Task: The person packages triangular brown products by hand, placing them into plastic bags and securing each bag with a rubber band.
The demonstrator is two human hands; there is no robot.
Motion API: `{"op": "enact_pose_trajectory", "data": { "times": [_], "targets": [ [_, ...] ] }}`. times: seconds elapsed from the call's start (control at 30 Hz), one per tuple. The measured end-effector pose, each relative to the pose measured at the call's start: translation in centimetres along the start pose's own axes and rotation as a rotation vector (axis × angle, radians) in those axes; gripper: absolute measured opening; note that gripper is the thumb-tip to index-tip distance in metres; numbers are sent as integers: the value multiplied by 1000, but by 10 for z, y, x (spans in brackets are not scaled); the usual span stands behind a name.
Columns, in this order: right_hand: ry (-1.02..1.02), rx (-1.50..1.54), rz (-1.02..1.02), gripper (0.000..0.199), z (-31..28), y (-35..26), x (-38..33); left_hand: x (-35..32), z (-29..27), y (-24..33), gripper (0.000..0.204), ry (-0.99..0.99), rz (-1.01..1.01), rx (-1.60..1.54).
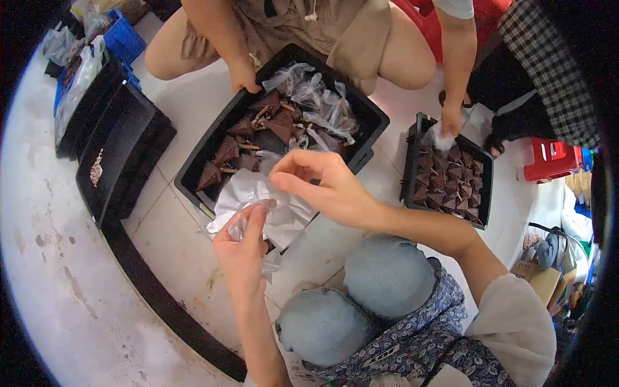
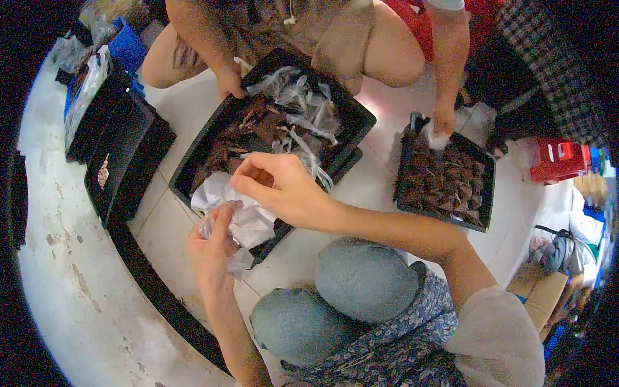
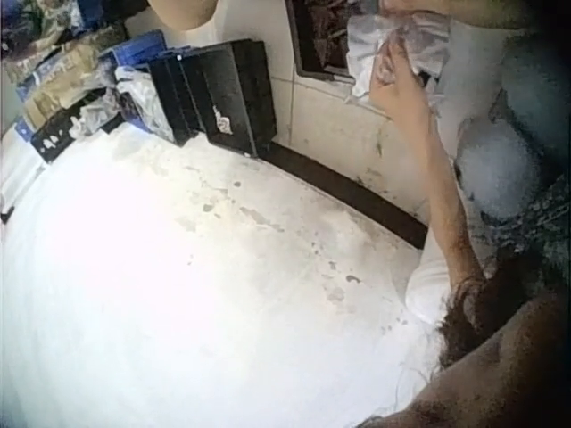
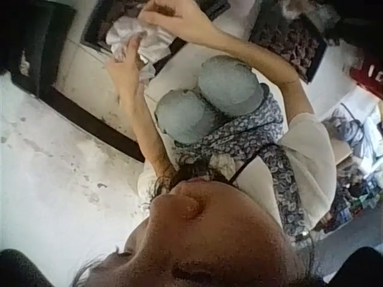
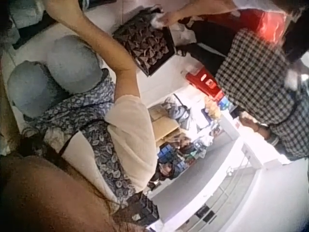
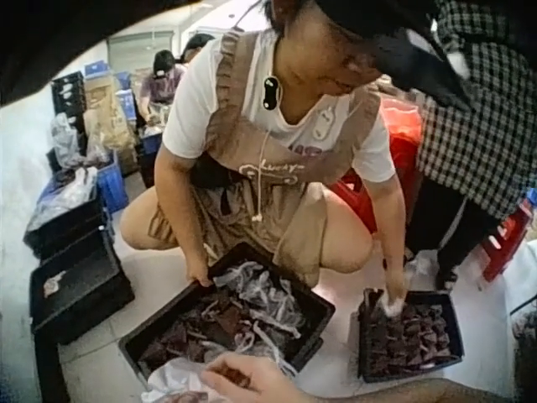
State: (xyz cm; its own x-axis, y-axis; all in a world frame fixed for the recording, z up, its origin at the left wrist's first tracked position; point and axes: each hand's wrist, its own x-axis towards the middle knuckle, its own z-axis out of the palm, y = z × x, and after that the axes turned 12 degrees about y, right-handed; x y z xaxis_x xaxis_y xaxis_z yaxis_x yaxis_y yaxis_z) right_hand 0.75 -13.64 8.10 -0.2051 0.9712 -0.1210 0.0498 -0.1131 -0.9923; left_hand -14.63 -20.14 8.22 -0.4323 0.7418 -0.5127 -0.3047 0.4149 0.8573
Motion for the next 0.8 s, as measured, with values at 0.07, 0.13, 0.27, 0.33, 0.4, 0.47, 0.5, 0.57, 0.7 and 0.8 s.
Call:
{"op": "enact_pose_trajectory", "data": {
  "times": [0.07,0.13,0.27,0.33,0.4,0.47,0.5,0.57,0.7,0.8],
  "targets": [
    [-23,-107,-27,19,0,0,-1,4,-4,-7,17,124,-8,7],
    [-43,-109,-86,20,5,7,1,8,-5,-13,17,103,26,-18],
    [-104,-88,-122,17,20,11,4,14,-10,-25,17,114,105,-28],
    [-121,-57,-125,16,25,12,4,14,-11,-26,17,120,155,3],
    [-84,-72,-58,15,28,13,5,15,-12,-27,17,125,205,34],
    [-74,-8,-2,15,28,24,9,17,-16,-26,15,70,91,-28],
    [-62,59,53,16,28,27,12,19,-19,-27,15,71,91,-28],
    [-54,129,100,16,23,30,17,25,-25,-32,11,-27,-151,-334],
    [-61,385,306,16,8,38,22,34,-29,-37,10,-17,-248,-415],
    [-131,737,552,10,2,48,25,37,-37,-43,14,-296,-448,-723]
  ]
}}
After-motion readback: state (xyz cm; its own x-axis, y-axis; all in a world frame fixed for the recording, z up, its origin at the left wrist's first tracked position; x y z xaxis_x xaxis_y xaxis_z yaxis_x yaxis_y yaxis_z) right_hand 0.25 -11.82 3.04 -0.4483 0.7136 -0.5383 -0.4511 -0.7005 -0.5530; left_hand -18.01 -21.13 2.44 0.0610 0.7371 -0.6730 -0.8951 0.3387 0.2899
